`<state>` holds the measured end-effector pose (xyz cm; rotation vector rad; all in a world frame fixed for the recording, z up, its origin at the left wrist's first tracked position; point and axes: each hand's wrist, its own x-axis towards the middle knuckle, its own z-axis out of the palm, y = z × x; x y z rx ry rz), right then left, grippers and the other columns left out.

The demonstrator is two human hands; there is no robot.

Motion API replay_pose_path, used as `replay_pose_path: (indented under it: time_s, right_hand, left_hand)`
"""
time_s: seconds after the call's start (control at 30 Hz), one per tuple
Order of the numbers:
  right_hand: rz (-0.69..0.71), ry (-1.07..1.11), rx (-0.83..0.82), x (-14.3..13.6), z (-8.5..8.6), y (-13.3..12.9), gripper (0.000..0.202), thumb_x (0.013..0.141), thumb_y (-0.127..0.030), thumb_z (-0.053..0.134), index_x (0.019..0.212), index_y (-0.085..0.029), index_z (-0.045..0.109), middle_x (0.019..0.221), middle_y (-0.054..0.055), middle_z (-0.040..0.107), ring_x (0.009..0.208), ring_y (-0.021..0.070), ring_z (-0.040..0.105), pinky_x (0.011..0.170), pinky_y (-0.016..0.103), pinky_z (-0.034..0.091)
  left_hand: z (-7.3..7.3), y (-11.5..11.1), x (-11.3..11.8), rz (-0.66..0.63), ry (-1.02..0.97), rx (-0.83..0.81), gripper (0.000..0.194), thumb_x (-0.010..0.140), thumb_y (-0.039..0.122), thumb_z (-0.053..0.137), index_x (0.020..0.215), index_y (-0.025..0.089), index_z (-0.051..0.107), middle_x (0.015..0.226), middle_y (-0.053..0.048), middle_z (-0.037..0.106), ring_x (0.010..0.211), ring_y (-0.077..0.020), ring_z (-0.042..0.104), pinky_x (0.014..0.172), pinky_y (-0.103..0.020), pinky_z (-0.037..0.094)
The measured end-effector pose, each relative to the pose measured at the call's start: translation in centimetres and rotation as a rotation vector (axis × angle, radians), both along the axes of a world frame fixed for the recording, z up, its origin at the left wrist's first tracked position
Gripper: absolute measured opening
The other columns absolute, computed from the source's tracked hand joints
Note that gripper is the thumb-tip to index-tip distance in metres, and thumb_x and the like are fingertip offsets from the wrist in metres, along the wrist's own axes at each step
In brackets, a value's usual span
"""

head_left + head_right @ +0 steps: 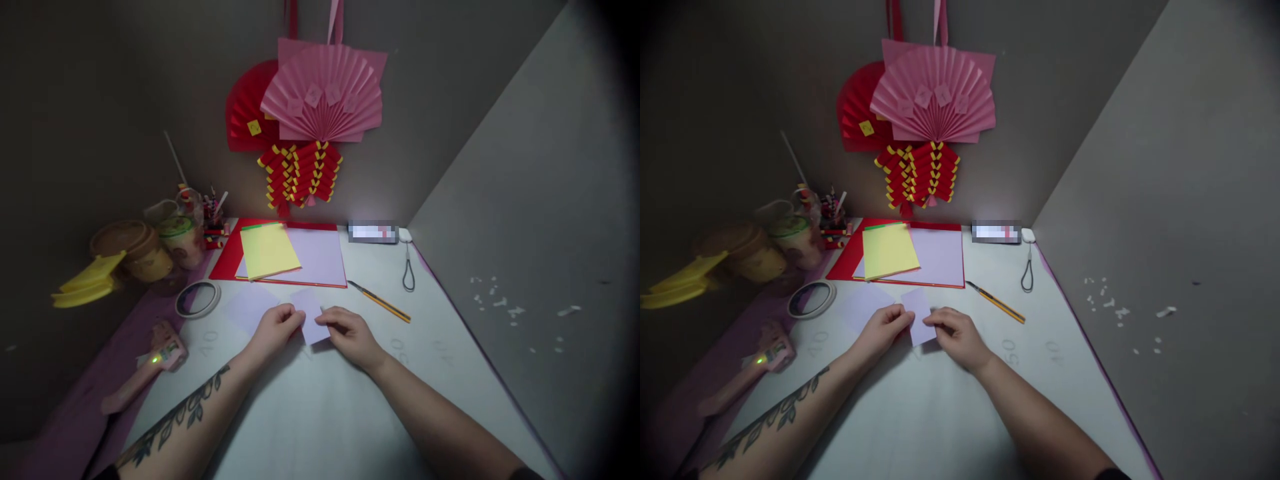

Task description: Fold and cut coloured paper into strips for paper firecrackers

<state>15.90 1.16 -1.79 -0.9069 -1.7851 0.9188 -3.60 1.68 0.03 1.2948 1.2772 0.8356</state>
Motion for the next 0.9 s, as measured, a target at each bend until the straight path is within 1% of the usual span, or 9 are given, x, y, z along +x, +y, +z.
replay_pose_path:
  time_s: [0.13, 0.27, 0.43, 0.63, 0.67, 0.73, 0.8, 0.83, 0.9]
  right_hand:
    - [0.000, 0.031, -0.027, 0.0, -0.2, 0.2, 0.013, 0.080, -0.025, 0.066, 0.091, -0.024, 0.072, 0.088, 0.005, 0.067, 0.081, 0.0174, 0.063, 0.072, 0.030, 0.051]
    - [-0.040, 0.066, -0.059, 0.0, 0.1, 0.3, 0.010, 0.082, -0.029, 0.065, 0.084, -0.022, 0.071, 0.083, 0.005, 0.064, 0.078, 0.0169, 0.061, 0.071, 0.030, 0.049]
    - [-0.086, 0.113, -0.114, -0.2, 0.1, 0.5, 0.018, 0.082, -0.035, 0.063, 0.073, -0.019, 0.062, 0.079, 0.003, 0.059, 0.076, 0.0167, 0.056, 0.071, 0.029, 0.046]
    - [-0.003, 0.142, -0.186, -0.4, -0.1, 0.6, 0.018, 0.082, -0.032, 0.061, 0.072, -0.019, 0.056, 0.084, 0.004, 0.055, 0.079, 0.0164, 0.053, 0.073, 0.029, 0.042]
    - [0.005, 0.128, -0.180, -0.5, -0.1, 0.5, 0.017, 0.082, -0.031, 0.061, 0.071, -0.019, 0.055, 0.083, 0.003, 0.054, 0.079, 0.0161, 0.052, 0.072, 0.028, 0.041]
    - [0.015, 0.109, -0.180, -0.6, 0.1, 0.4, 0.018, 0.083, -0.030, 0.060, 0.069, -0.019, 0.054, 0.080, 0.001, 0.051, 0.075, 0.0151, 0.050, 0.069, 0.027, 0.040]
    - [0.045, 0.108, -0.190, -0.7, 0.2, 0.3, 0.018, 0.083, -0.030, 0.059, 0.069, -0.019, 0.054, 0.082, 0.002, 0.052, 0.076, 0.0153, 0.051, 0.069, 0.028, 0.041]
    - [0.066, 0.112, -0.193, -0.7, 0.3, 0.2, 0.018, 0.083, -0.030, 0.059, 0.069, -0.019, 0.054, 0.086, 0.003, 0.054, 0.079, 0.0160, 0.053, 0.072, 0.029, 0.042]
    - [0.093, 0.110, -0.197, -0.8, 0.4, 0.2, 0.018, 0.083, -0.030, 0.059, 0.069, -0.019, 0.055, 0.094, 0.005, 0.057, 0.087, 0.0176, 0.055, 0.078, 0.032, 0.043]
  left_hand:
    - [0.3, -0.2, 0.0, -0.018, -0.015, 0.007, 0.036, 0.079, 0.044, 0.056, 0.056, 0.019, 0.045, 0.048, 0.005, 0.047, 0.047, -0.0091, 0.039, 0.048, -0.022, 0.028]
    - [0.2, -0.2, 0.1, -0.066, 0.006, 0.027, 0.034, 0.078, 0.043, 0.055, 0.056, 0.019, 0.047, 0.050, 0.005, 0.046, 0.049, -0.0093, 0.038, 0.049, -0.022, 0.028]
    - [-0.1, -0.2, 0.4, -0.097, 0.014, 0.040, 0.033, 0.077, 0.044, 0.055, 0.057, 0.018, 0.047, 0.052, 0.005, 0.043, 0.051, -0.0096, 0.038, 0.051, -0.023, 0.028]
    - [-0.5, -0.3, 0.3, -0.096, 0.095, 0.118, 0.032, 0.079, 0.040, 0.054, 0.057, 0.017, 0.051, 0.054, 0.004, 0.046, 0.054, -0.0109, 0.042, 0.054, -0.023, 0.032]
    - [-0.6, -0.3, 0.4, -0.094, 0.080, 0.127, 0.029, 0.079, 0.038, 0.055, 0.060, 0.016, 0.055, 0.056, 0.004, 0.048, 0.056, -0.0113, 0.044, 0.055, -0.023, 0.033]
    - [-0.9, -0.2, 0.5, -0.066, -0.015, 0.138, 0.019, 0.076, 0.034, 0.061, 0.079, 0.015, 0.063, 0.065, 0.002, 0.056, 0.061, -0.0126, 0.050, 0.059, -0.024, 0.037]
    - [-1.1, -0.1, 0.7, -0.017, -0.159, 0.121, 0.036, 0.071, 0.029, 0.067, 0.105, 0.016, 0.062, 0.079, -0.001, 0.063, 0.069, -0.0140, 0.055, 0.064, -0.025, 0.042]
    - [-1.1, 0.0, 0.7, 0.007, -0.221, 0.099, 0.042, 0.070, 0.029, 0.068, 0.110, 0.017, 0.060, 0.083, -0.002, 0.064, 0.071, -0.0144, 0.057, 0.066, -0.025, 0.043]
    - [-1.1, 0.2, 0.8, 0.044, -0.285, 0.048, 0.036, 0.071, 0.031, 0.069, 0.103, 0.016, 0.063, 0.082, -0.004, 0.066, 0.070, -0.0142, 0.058, 0.065, -0.026, 0.044]
